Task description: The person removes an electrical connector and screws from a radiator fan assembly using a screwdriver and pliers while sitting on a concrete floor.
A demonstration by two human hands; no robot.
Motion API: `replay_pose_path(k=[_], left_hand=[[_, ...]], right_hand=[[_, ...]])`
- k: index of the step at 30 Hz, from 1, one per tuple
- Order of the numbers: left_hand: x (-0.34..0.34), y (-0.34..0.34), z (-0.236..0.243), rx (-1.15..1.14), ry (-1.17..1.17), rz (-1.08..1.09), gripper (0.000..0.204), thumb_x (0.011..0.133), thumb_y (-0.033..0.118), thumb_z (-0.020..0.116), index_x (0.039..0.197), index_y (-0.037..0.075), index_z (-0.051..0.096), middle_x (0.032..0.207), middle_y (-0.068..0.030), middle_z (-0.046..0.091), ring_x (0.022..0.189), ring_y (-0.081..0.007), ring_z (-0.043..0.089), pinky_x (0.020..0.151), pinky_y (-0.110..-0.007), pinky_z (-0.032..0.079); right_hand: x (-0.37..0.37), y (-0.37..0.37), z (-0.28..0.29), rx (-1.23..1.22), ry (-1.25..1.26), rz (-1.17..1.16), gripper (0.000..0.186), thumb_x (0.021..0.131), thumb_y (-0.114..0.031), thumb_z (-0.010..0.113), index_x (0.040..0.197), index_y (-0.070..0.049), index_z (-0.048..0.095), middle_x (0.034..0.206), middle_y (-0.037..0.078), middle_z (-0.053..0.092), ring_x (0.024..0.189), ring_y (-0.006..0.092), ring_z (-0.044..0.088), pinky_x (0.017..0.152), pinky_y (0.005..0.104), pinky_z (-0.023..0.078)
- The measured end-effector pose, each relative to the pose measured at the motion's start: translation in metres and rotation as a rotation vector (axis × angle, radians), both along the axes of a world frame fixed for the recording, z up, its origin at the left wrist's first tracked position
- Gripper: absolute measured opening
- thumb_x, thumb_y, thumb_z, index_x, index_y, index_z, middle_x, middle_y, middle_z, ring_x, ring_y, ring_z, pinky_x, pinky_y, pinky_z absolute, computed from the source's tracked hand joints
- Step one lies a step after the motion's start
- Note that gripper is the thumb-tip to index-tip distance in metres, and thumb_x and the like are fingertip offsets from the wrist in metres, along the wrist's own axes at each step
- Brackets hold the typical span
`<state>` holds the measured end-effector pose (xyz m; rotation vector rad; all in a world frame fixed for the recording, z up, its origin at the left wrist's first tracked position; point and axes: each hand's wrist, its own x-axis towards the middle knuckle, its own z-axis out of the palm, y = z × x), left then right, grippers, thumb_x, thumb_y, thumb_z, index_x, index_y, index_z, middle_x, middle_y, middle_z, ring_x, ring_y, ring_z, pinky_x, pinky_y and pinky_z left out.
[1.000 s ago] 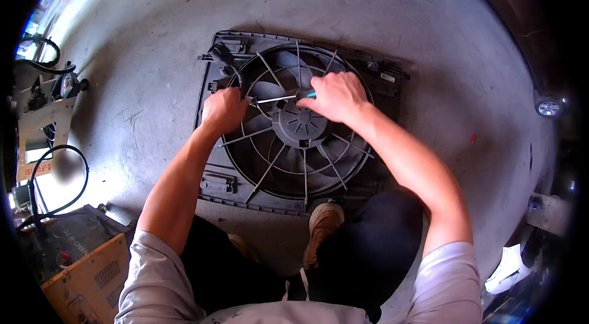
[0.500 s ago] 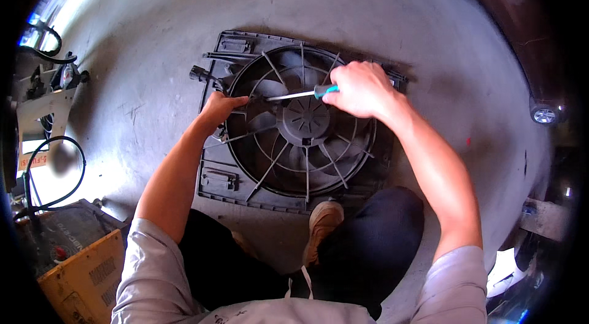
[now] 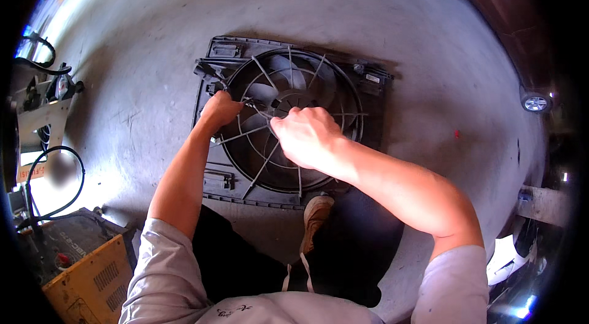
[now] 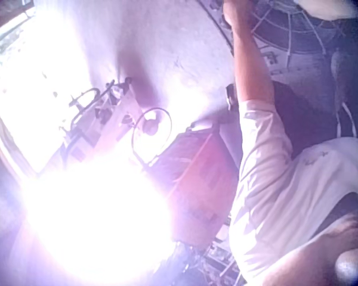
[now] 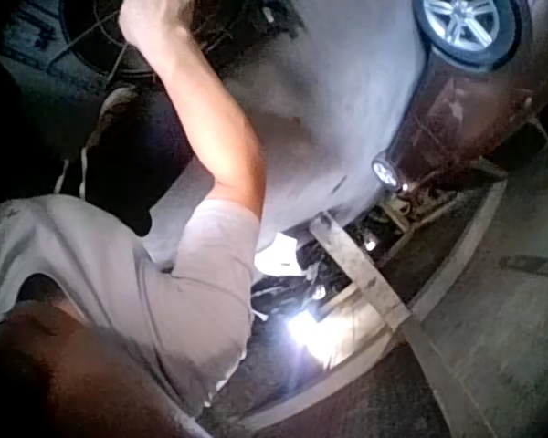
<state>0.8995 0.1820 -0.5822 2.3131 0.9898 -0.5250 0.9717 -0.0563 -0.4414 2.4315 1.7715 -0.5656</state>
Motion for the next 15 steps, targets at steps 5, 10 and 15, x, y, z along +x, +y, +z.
replay_pose_path(k=[5,10,15], left_hand=[[-0.006,0.007,-0.008,-0.137,-0.087,-0.076,0.040,0.090,0.031,0.063,0.104,-0.003,0.077,0.114,-0.0310,0.072,0.111,-0.0441,0.070,0.097,-0.049,0.057],[-0.014,0.011,-0.041,-0.124,-0.196,0.037,0.036,0.092,0.027,0.059,0.103,-0.002,0.077,0.112,-0.0313,0.072,0.111,-0.0425,0.071,0.097,-0.050,0.057],[-0.008,-0.014,0.011,0.033,-0.158,-0.043,0.034,0.092,0.025,0.057,0.103,0.001,0.079,0.120,-0.0292,0.071,0.114,-0.0435,0.070,0.099,-0.050,0.056]], right_hand=[[-0.016,0.028,-0.021,-0.039,0.106,-0.013,0.020,0.089,-0.013,0.061,0.095,-0.001,0.076,0.090,0.023,0.077,0.087,0.0361,0.078,0.076,0.0473,0.064],[-0.020,0.067,-0.069,0.046,0.050,-0.011,0.021,0.088,-0.014,0.061,0.092,-0.002,0.078,0.091,0.022,0.077,0.087,0.0372,0.078,0.076,0.0479,0.064],[-0.023,0.076,-0.088,-0.062,0.030,-0.047,0.023,0.085,-0.011,0.061,0.094,-0.008,0.081,0.098,0.017,0.079,0.093,0.0350,0.078,0.081,0.0458,0.063]])
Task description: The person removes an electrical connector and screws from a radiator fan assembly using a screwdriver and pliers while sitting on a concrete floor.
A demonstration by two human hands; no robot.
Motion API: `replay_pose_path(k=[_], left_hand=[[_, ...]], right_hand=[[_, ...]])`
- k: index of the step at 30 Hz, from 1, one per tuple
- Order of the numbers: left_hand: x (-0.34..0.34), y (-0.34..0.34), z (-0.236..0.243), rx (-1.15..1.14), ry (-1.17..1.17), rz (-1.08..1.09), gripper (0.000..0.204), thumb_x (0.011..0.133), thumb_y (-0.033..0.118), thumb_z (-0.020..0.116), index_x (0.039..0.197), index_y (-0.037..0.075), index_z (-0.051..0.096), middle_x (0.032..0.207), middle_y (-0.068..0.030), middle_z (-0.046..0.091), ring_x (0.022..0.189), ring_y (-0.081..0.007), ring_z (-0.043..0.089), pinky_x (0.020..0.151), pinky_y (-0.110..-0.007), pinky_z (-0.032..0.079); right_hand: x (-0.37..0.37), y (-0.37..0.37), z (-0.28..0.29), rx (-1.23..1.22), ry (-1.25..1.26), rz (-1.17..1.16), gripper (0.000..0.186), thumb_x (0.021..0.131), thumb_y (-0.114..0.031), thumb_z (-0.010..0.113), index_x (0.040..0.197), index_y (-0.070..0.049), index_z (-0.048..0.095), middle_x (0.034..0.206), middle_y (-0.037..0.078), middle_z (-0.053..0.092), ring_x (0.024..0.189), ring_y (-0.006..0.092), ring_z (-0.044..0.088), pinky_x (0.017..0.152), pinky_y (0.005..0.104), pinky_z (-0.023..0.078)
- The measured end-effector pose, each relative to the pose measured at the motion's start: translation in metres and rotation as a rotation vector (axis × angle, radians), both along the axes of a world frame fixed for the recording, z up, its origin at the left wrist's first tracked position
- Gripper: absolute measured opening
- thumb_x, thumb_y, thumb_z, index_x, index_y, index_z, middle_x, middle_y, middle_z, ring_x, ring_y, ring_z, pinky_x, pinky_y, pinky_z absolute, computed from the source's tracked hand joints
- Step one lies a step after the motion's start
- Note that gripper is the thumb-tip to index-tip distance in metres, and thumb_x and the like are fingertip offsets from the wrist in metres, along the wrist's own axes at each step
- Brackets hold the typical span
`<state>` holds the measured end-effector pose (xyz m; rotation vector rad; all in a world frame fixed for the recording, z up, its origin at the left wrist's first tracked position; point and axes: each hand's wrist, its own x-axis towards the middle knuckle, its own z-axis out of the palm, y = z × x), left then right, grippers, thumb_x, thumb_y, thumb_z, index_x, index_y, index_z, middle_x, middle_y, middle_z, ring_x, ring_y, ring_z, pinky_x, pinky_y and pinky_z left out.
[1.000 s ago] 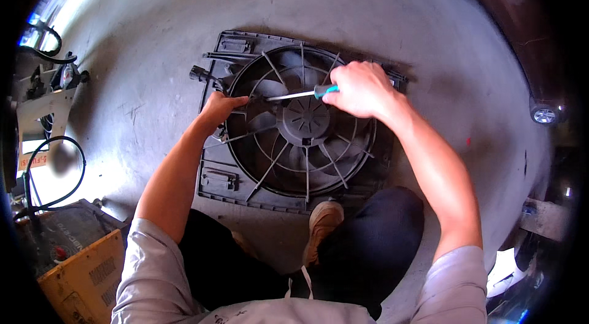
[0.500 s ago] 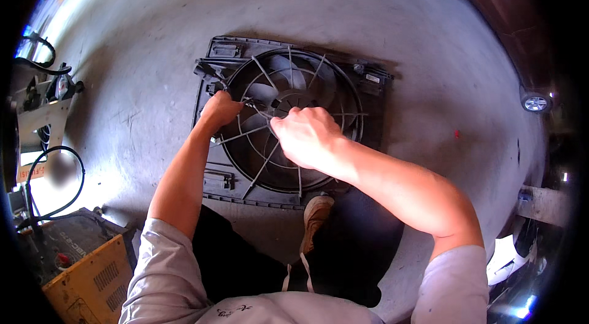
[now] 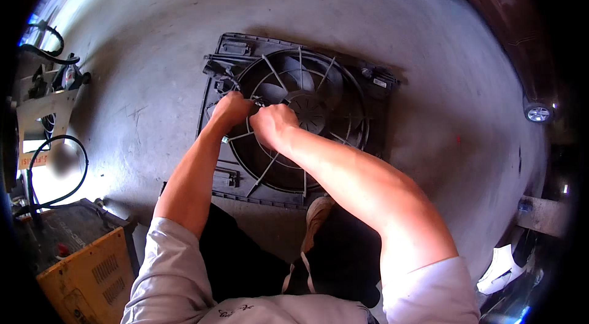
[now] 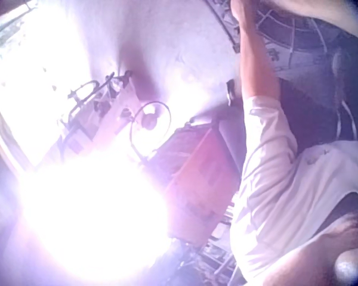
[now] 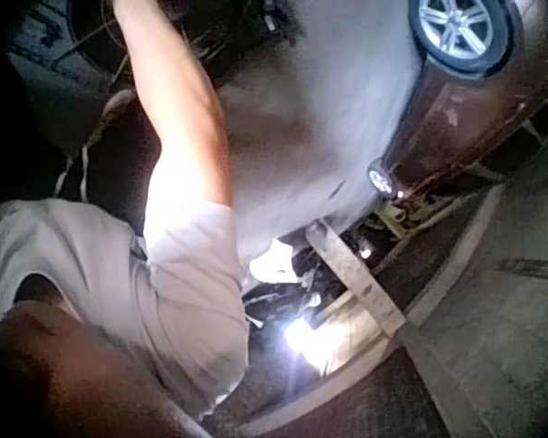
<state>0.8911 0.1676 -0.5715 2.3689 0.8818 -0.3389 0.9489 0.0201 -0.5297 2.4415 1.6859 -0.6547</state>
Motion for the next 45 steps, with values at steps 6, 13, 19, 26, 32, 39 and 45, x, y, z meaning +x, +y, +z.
replay_pose_path(k=[6,13,19,26,32,39,45], left_hand=[[-0.003,0.007,0.014,0.038,0.081,-0.265,0.039,0.095,0.030,0.058,0.113,0.000,0.076,0.124,-0.0281,0.071,0.115,-0.0436,0.069,0.100,-0.049,0.056],[-0.006,0.013,-0.011,-0.063,0.021,-0.005,0.047,0.097,0.038,0.056,0.111,-0.003,0.074,0.119,-0.0320,0.070,0.114,-0.0476,0.068,0.101,-0.051,0.054],[-0.014,0.011,-0.029,-0.074,-0.010,0.017,0.052,0.097,0.044,0.058,0.105,-0.005,0.075,0.114,-0.0337,0.071,0.113,-0.0481,0.068,0.099,-0.053,0.054],[-0.035,-0.011,-0.033,-0.115,-0.037,0.228,0.057,0.099,0.048,0.058,0.104,-0.006,0.074,0.111,-0.0348,0.071,0.111,-0.0502,0.068,0.099,-0.055,0.053],[-0.035,-0.029,-0.041,-0.180,-0.076,0.352,0.062,0.099,0.049,0.056,0.099,-0.010,0.074,0.110,-0.0362,0.070,0.110,-0.0511,0.068,0.100,-0.054,0.053],[-0.035,-0.036,-0.040,-0.159,-0.060,0.385,0.059,0.101,0.048,0.055,0.104,-0.007,0.076,0.111,-0.0335,0.072,0.110,-0.0474,0.070,0.100,-0.052,0.055],[-0.035,-0.037,-0.030,-0.165,-0.044,0.397,0.055,0.101,0.046,0.055,0.104,-0.004,0.077,0.111,-0.0312,0.073,0.109,-0.0457,0.071,0.099,-0.051,0.055]], right_hand=[[0.010,-0.008,0.004,-0.125,0.010,0.009,0.022,0.086,-0.014,0.062,0.095,-0.007,0.080,0.101,0.016,0.079,0.096,0.0350,0.077,0.083,0.0462,0.062],[0.024,-0.066,0.087,0.215,0.006,-0.237,0.022,0.090,-0.018,0.063,0.102,-0.008,0.079,0.090,0.024,0.075,0.088,0.0405,0.075,0.082,0.0518,0.060],[0.032,-0.054,0.085,0.298,-0.019,-0.276,0.023,0.090,-0.016,0.066,0.106,-0.007,0.079,0.088,0.024,0.075,0.084,0.0409,0.076,0.082,0.0496,0.060],[0.040,-0.018,0.075,0.239,0.005,-0.289,0.027,0.087,-0.015,0.064,0.107,-0.007,0.080,0.098,0.023,0.077,0.094,0.0389,0.076,0.087,0.0470,0.061],[0.038,-0.015,0.072,0.178,0.021,-0.247,0.029,0.092,-0.023,0.068,0.115,-0.012,0.079,0.101,0.022,0.077,0.096,0.0395,0.075,0.089,0.0482,0.059],[0.025,-0.004,0.088,0.091,-0.007,-0.234,0.030,0.089,-0.018,0.065,0.113,-0.008,0.080,0.100,0.024,0.076,0.096,0.0391,0.075,0.091,0.0484,0.059],[0.022,-0.003,0.086,0.102,-0.018,-0.229,0.031,0.087,-0.016,0.065,0.112,-0.007,0.080,0.100,0.024,0.076,0.096,0.0397,0.075,0.091,0.0485,0.059]])
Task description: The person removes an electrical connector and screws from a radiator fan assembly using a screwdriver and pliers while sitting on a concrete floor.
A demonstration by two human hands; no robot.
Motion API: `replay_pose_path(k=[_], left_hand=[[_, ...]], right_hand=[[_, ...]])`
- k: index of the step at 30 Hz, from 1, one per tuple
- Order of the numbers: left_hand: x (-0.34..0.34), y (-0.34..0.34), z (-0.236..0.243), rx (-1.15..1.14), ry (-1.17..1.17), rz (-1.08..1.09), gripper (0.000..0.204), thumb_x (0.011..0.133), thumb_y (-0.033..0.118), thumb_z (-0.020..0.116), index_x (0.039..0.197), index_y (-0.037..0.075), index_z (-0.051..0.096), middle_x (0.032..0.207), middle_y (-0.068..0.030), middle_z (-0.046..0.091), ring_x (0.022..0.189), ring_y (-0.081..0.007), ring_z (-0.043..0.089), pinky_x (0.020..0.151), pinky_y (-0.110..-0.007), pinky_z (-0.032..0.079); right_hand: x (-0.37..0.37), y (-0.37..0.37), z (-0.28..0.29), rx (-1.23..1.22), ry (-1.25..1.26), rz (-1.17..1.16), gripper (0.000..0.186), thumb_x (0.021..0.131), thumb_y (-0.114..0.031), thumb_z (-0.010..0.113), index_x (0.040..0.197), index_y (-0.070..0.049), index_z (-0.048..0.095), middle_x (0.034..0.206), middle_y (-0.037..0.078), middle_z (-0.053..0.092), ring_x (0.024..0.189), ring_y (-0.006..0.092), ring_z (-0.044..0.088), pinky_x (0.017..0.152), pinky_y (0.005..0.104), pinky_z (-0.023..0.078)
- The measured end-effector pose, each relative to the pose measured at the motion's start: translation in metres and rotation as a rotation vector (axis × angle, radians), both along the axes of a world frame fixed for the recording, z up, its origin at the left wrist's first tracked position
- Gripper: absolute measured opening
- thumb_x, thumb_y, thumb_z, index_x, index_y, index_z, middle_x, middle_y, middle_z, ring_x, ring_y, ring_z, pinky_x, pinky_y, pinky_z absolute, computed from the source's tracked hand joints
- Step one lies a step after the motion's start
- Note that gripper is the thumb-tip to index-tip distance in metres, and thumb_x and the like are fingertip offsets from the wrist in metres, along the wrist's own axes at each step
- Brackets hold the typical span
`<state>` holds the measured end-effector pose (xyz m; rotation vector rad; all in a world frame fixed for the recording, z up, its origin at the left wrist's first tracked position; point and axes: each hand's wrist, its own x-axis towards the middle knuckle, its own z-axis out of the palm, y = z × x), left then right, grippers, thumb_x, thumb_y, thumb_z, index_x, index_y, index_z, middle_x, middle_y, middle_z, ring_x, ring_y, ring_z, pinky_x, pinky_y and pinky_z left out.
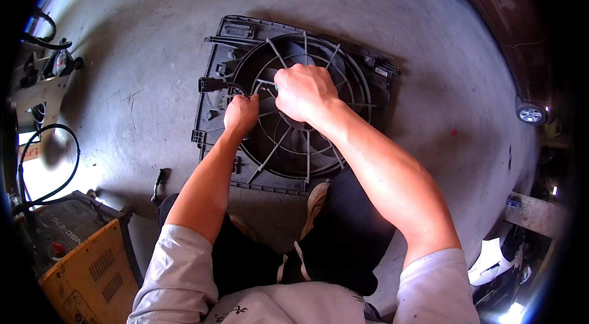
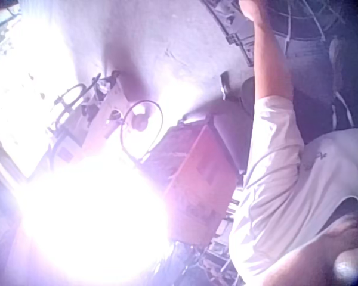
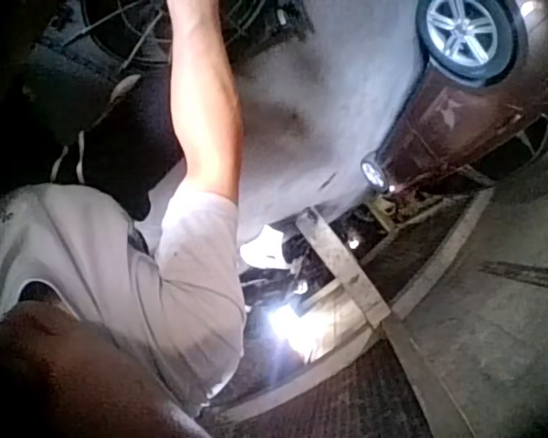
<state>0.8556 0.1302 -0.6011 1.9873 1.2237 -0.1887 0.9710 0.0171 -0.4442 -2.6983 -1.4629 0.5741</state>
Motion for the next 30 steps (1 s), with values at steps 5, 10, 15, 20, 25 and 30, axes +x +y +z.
replay_pose_path(k=[5,10,15,20,25,30], left_hand=[[0.004,0.001,0.007,0.035,-0.007,-0.039,0.053,0.102,0.043,0.052,0.103,-0.004,0.077,0.110,-0.0312,0.073,0.107,-0.0454,0.072,0.097,-0.052,0.057],[0.016,0.001,0.014,0.042,-0.046,-0.067,0.055,0.103,0.044,0.048,0.101,-0.003,0.076,0.108,-0.0308,0.074,0.105,-0.0462,0.073,0.095,-0.052,0.058],[0.019,-0.009,0.005,0.025,-0.117,0.043,0.061,0.104,0.050,0.047,0.102,-0.004,0.076,0.105,-0.0314,0.074,0.103,-0.0471,0.073,0.092,-0.054,0.057],[0.017,-0.018,0.020,0.019,-0.089,0.090,0.056,0.102,0.047,0.049,0.100,-0.002,0.076,0.102,-0.0303,0.074,0.099,-0.0469,0.073,0.090,-0.054,0.058],[0.009,-0.010,0.001,0.065,-0.037,0.001,0.052,0.099,0.045,0.053,0.096,-0.001,0.076,0.101,-0.0299,0.075,0.097,-0.0468,0.073,0.088,-0.054,0.059],[-0.010,0.040,-0.041,-0.214,-0.065,0.041,0.056,0.090,0.046,0.069,0.104,-0.007,0.075,0.110,-0.0331,0.073,0.111,-0.0474,0.070,0.099,-0.050,0.054]], right_hand=[[0.007,0.029,0.011,-0.046,-0.041,0.084,0.028,0.081,-0.015,0.066,0.103,-0.004,0.081,0.097,0.025,0.076,0.094,0.0408,0.075,0.089,0.0496,0.060],[0.011,0.082,0.035,-0.183,-0.077,0.264,0.023,0.078,-0.016,0.067,0.091,-0.001,0.079,0.095,0.023,0.077,0.095,0.0391,0.076,0.083,0.0487,0.061],[0.000,0.101,0.040,-0.261,-0.106,0.305,0.021,0.079,-0.016,0.070,0.093,-0.004,0.080,0.098,0.019,0.079,0.095,0.0355,0.077,0.080,0.0457,0.062],[0.007,0.101,0.037,-0.241,-0.063,0.247,0.021,0.080,-0.018,0.070,0.093,-0.004,0.080,0.097,0.019,0.078,0.094,0.0356,0.077,0.080,0.0462,0.063],[0.011,0.096,0.040,-0.243,-0.058,0.300,0.022,0.078,-0.016,0.069,0.092,-0.002,0.079,0.096,0.022,0.077,0.094,0.0375,0.077,0.079,0.0464,0.062],[0.044,0.028,0.019,-0.092,0.051,0.090,0.030,0.089,-0.020,0.067,0.115,-0.011,0.076,0.106,0.020,0.076,0.106,0.0399,0.072,0.093,0.0494,0.056]])
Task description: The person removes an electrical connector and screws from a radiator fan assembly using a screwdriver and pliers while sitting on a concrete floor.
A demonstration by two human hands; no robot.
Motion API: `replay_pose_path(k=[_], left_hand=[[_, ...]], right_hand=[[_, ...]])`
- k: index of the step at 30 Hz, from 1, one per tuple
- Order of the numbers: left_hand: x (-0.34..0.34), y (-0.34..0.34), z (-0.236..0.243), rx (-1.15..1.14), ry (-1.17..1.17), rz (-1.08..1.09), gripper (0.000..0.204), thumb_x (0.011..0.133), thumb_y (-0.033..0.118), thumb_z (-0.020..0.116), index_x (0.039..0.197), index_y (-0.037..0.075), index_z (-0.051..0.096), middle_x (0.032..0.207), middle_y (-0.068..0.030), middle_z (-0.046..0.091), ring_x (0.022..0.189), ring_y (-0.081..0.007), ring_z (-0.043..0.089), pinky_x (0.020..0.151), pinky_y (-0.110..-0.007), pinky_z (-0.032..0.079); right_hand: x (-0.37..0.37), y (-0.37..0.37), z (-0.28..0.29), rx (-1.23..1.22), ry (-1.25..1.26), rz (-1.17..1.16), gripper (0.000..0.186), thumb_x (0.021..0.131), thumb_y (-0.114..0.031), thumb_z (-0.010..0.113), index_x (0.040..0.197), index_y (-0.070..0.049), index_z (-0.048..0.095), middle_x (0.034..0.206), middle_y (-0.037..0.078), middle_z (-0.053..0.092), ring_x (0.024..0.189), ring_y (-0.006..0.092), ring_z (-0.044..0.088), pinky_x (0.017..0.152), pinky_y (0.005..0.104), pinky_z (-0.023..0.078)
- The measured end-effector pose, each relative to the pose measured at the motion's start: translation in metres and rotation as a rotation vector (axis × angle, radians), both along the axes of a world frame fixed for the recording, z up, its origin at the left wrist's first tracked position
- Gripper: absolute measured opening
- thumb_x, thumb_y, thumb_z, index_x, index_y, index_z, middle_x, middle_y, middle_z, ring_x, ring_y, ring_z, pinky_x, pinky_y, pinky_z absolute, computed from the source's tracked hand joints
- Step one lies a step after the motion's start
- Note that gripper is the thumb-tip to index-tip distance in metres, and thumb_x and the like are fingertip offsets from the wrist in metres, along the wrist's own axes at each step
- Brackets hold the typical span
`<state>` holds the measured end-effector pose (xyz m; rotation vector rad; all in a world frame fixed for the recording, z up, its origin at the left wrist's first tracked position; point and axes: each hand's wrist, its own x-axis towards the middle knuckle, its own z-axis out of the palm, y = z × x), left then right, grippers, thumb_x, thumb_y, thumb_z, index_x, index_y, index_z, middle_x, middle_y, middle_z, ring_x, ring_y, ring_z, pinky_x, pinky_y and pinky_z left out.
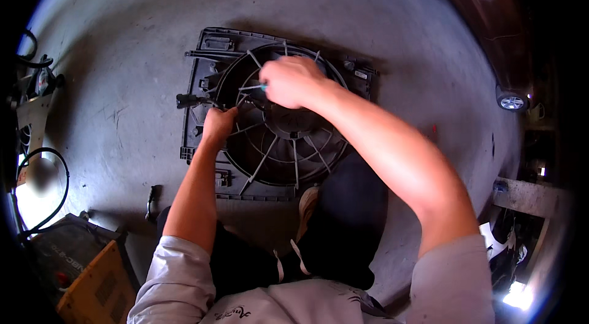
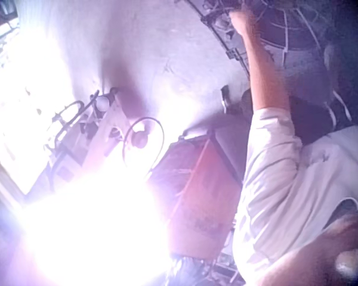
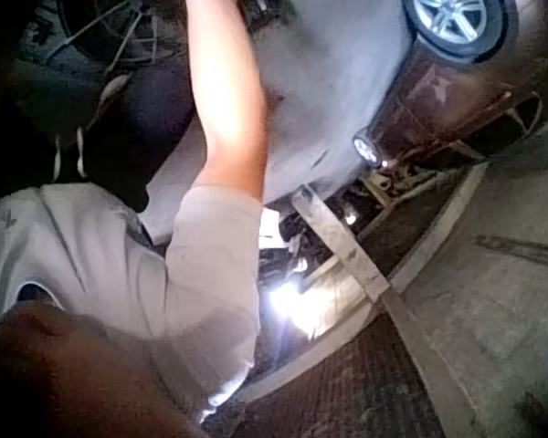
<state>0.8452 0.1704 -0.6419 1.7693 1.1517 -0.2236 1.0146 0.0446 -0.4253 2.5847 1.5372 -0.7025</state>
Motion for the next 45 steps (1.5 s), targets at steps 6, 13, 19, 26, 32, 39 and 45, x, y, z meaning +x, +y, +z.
replay_pose_path(k=[6,13,19,26,32,39,45], left_hand=[[0.007,0.030,0.009,0.143,0.031,-0.194,0.053,0.088,0.044,0.079,0.108,-0.005,0.071,0.117,-0.0307,0.072,0.113,-0.0449,0.069,0.097,-0.050,0.055],[0.008,0.032,0.049,0.620,-0.160,-0.474,0.029,0.085,0.025,0.079,0.099,0.001,0.072,0.109,-0.0175,0.072,0.114,-0.0377,0.064,0.099,-0.047,0.051],[0.015,0.041,0.044,0.783,-0.306,-0.644,0.024,0.084,0.023,0.079,0.085,0.001,0.071,0.100,-0.0165,0.070,0.106,-0.0364,0.063,0.094,-0.047,0.050],[0.040,0.051,0.066,0.569,0.054,-0.729,0.038,0.088,0.037,0.076,0.100,0.001,0.077,0.112,-0.0176,0.075,0.114,-0.0375,0.067,0.098,-0.048,0.052],[0.085,0.069,0.071,0.380,0.204,-0.942,0.049,0.081,0.046,0.080,0.104,0.002,0.078,0.104,-0.0207,0.077,0.101,-0.0399,0.074,0.086,-0.048,0.057],[0.120,0.000,0.116,0.638,0.305,-1.235,0.027,0.088,0.027,0.069,0.101,0.007,0.081,0.100,-0.0160,0.080,0.097,-0.0331,0.078,0.083,-0.045,0.062],[0.041,-0.034,0.119,0.511,0.242,-0.699,0.033,0.097,0.034,0.063,0.095,0.006,0.080,0.100,-0.0212,0.078,0.098,-0.0359,0.077,0.082,-0.048,0.062]], right_hand=[[0.001,-0.117,-0.040,0.182,0.063,-0.361,0.043,0.094,-0.021,0.070,0.136,-0.013,0.064,0.114,0.018,0.075,0.110,0.0388,0.071,0.098,0.0473,0.054],[-0.015,-0.116,-0.005,0.107,0.035,-0.289,0.036,0.092,-0.017,0.068,0.128,-0.013,0.072,0.109,0.019,0.076,0.103,0.0392,0.073,0.093,0.0492,0.057],[-0.018,-0.089,-0.009,0.025,-0.041,-0.094,0.032,0.087,-0.013,0.066,0.116,-0.006,0.077,0.104,0.022,0.076,0.097,0.0390,0.075,0.089,0.0496,0.059],[-0.010,-0.051,0.003,-0.176,-0.067,0.055,0.018,0.079,-0.011,0.066,0.086,0.001,0.078,0.087,0.024,0.076,0.084,0.0365,0.078,0.078,0.0463,0.063],[-0.015,-0.047,0.012,-0.158,-0.065,0.126,0.016,0.082,-0.014,0.066,0.080,-0.005,0.078,0.085,0.019,0.078,0.081,0.0328,0.079,0.074,0.0429,0.064],[-0.031,-0.082,-0.013,-0.020,-0.006,-0.007,0.019,0.078,-0.011,0.065,0.090,-0.001,0.076,0.084,0.024,0.075,0.082,0.0392,0.077,0.077,0.0487,0.062],[-0.006,-0.107,-0.030,0.084,0.062,-0.038,0.022,0.079,-0.011,0.065,0.095,0.001,0.075,0.085,0.026,0.074,0.083,0.0411,0.076,0.078,0.0493,0.062]])
